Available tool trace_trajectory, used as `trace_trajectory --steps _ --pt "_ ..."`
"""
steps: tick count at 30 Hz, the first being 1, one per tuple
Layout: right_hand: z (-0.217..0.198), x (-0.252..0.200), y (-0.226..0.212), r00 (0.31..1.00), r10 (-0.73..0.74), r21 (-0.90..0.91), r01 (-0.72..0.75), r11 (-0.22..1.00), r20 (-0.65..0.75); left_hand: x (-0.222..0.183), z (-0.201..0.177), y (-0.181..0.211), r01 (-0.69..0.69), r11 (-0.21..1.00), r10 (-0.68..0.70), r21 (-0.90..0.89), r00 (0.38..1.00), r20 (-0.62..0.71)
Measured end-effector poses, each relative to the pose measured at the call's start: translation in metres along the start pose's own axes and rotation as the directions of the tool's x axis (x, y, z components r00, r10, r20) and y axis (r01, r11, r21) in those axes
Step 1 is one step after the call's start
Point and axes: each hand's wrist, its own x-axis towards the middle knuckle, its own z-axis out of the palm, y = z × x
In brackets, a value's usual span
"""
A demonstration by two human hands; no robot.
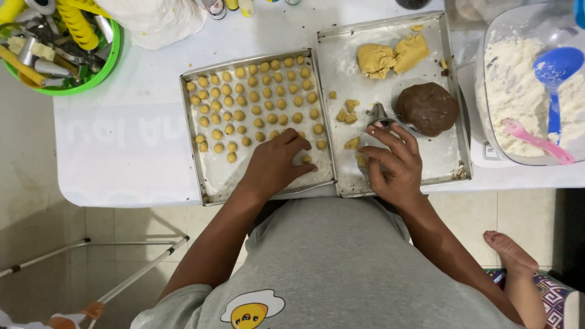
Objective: Forming dough into small balls and arranging them on a baking tray
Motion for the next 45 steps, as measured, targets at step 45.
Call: trace_trajectory --steps 45 --pt "-0.027 0.011 -0.009 0.842 0.357 -0.116 -0.34 0.933 0.404 0.001 0.003 0.016 -0.292 0.95 0.212 -0.111 0.863 -0.458"
